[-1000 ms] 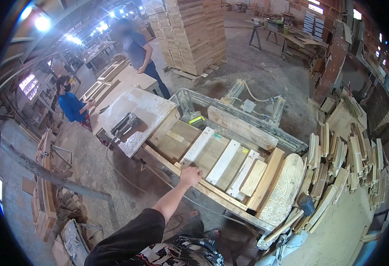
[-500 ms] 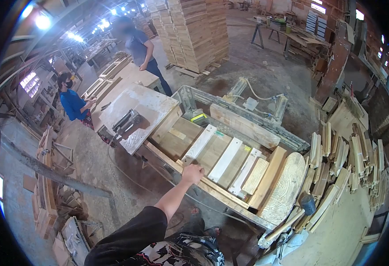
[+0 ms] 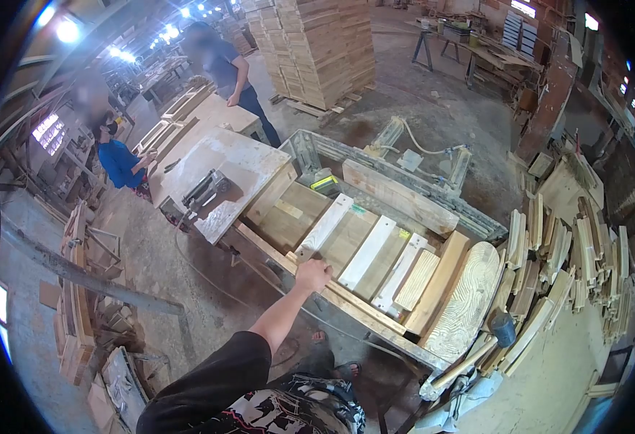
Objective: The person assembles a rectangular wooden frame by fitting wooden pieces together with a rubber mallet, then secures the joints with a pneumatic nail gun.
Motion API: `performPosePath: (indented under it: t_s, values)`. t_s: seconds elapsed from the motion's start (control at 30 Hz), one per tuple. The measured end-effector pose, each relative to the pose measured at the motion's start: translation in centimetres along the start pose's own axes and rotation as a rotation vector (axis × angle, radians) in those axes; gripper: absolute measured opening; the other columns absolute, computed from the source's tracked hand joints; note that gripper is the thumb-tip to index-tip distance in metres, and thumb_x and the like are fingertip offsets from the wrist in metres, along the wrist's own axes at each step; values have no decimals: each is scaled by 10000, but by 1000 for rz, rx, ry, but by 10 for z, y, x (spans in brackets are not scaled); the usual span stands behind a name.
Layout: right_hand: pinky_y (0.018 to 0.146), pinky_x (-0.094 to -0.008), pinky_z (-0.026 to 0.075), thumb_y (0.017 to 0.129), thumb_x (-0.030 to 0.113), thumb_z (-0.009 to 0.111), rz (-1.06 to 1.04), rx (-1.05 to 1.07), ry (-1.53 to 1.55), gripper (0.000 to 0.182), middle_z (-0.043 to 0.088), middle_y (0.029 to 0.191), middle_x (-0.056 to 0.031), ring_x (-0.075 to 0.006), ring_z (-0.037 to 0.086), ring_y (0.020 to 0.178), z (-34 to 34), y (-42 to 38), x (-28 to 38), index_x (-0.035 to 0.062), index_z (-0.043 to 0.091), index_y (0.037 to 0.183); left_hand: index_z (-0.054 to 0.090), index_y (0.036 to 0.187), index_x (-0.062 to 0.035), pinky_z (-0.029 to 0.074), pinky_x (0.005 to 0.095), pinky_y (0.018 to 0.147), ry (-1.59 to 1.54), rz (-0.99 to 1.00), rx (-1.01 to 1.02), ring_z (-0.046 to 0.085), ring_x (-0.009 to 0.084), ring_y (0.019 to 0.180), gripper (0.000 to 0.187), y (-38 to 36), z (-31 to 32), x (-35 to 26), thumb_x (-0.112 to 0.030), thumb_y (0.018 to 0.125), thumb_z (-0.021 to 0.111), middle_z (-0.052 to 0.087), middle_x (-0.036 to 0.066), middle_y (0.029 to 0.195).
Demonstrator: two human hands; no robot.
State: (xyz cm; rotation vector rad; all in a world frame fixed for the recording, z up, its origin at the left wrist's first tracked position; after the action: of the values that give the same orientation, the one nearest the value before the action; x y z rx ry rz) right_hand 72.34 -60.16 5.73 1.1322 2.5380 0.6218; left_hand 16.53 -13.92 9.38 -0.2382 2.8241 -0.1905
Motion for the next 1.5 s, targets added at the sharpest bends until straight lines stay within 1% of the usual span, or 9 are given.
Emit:
performPosePath:
  t_s: [0.23, 0.3, 0.43, 0.93, 1.17, 1.2, 1.3, 1.37, 1.5]
  values:
    - [563, -351, 541, 962, 157, 586, 177, 89, 166, 182, 678, 929, -140, -269, 653, 675, -4, 9, 17, 47, 685, 1068, 762, 845, -64, 564, 467, 815, -22, -10, -16, 703, 372, 847, 364, -1, -4, -1, -318, 886, 505, 712, 203, 868]
    - [579, -357, 542, 958, 134, 578, -260, -157, 18, 195, 669, 918, -148, -269, 654, 695, -10, 3, 27, 20, 660, 1093, 763, 839, -64, 563, 471, 811, -25, -11, -15, 703, 372, 849, 363, -1, -2, 0, -321, 879, 511, 711, 203, 860]
    - [596, -371, 546, 963, 100, 552, -68, 8, -15, 216, 645, 896, -177, -287, 647, 712, 6, -2, 17, -13, 634, 1128, 763, 839, -67, 563, 470, 804, -30, 19, -36, 703, 371, 844, 358, -1, -3, 0, -319, 879, 512, 710, 203, 858]
    - [624, -381, 554, 957, 119, 575, -238, -36, 39, 229, 639, 933, -183, -297, 643, 744, -18, 4, 43, -5, 624, 1143, 754, 835, -78, 569, 471, 778, -37, 28, -68, 710, 352, 822, 318, -2, -1, 3, -308, 855, 535, 716, 188, 858]
    - [639, -386, 551, 950, 131, 584, -188, 0, 11, 249, 634, 952, -187, -302, 639, 763, 45, -26, -6, -3, 612, 1158, 757, 832, -90, 567, 464, 771, 3, 38, -27, 708, 347, 823, 321, 2, 11, 5, -328, 857, 544, 717, 181, 858]
    - [641, -386, 550, 949, 133, 585, -162, -3, 9, 252, 633, 954, -187, -303, 639, 765, 143, -75, -78, -3, 610, 1160, 763, 840, -109, 567, 449, 762, 13, -6, -7, 709, 335, 827, 311, 4, 14, 5, -340, 853, 555, 719, 171, 854]
    - [648, -388, 549, 946, 138, 589, -162, -80, 111, 261, 631, 962, -189, -305, 638, 773, 129, -22, 103, -2, 605, 1166, 771, 876, -177, 550, 379, 730, 208, 331, -129, 702, 271, 840, 250, 0, 33, 9, -355, 812, 607, 723, 114, 843]
    - [652, -390, 548, 944, 141, 592, -268, -159, 201, 268, 629, 968, -190, -307, 637, 779, 120, 30, 230, -2, 602, 1171, 767, 820, -142, 531, 516, 814, -40, 84, 27, 710, 273, 894, 254, 9, 34, 16, -305, 837, 573, 735, 99, 835]
    - [661, -392, 546, 941, 148, 597, -381, -224, 201, 281, 626, 978, -193, -310, 635, 790, 60, 50, 330, -1, 595, 1179, 752, 804, -109, 549, 451, 796, 12, 214, -240, 720, 298, 788, 330, 0, -5, 19, -326, 899, 522, 731, 124, 821]
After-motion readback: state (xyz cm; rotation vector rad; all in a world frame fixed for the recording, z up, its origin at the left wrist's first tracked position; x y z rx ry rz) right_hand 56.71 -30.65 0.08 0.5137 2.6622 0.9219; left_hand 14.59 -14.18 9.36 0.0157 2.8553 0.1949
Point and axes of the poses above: each hand's wrist, its own y-axis towards the middle knuckle, its own z-axis out of the palm, x = y × z, the point moved 5 cm from there along y, towards the middle knuckle
